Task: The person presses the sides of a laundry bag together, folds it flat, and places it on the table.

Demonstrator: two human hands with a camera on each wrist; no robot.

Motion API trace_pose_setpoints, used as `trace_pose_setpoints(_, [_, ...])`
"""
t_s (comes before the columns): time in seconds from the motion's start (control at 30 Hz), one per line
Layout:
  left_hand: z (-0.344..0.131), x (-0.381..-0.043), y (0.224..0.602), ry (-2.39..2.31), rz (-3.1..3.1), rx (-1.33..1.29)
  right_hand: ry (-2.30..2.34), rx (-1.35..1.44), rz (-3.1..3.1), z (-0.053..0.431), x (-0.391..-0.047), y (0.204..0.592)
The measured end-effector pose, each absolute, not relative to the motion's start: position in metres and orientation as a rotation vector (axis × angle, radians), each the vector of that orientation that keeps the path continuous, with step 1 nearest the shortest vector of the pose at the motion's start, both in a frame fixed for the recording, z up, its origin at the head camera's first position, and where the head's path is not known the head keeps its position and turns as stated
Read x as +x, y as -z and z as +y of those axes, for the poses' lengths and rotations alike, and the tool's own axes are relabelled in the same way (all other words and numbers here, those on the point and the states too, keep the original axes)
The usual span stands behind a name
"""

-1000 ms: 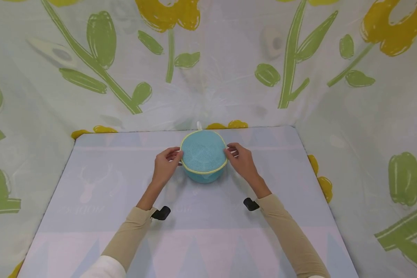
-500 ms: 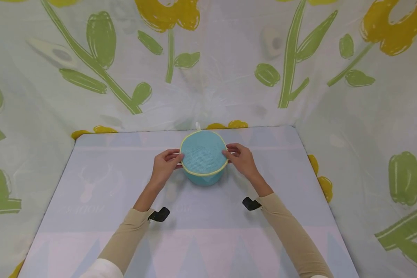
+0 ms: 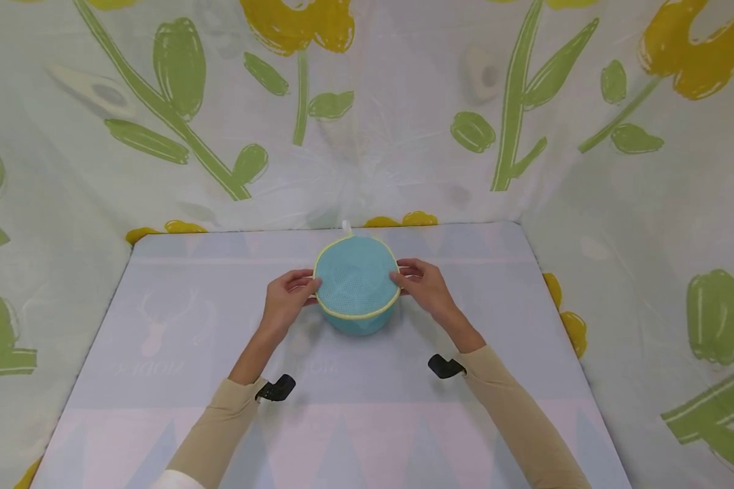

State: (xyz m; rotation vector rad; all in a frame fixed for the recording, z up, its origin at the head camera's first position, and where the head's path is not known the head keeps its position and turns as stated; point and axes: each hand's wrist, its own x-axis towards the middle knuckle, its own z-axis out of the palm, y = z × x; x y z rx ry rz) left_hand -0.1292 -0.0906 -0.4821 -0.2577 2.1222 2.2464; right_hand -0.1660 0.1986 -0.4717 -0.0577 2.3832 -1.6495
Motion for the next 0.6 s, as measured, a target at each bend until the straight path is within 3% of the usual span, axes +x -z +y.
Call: trace_pose_setpoints(0.6, [-0.093,-0.106,0.48,-2.267,2.089,-0.312,1.65,0.015,2.272,0.2,-0.146,0.469])
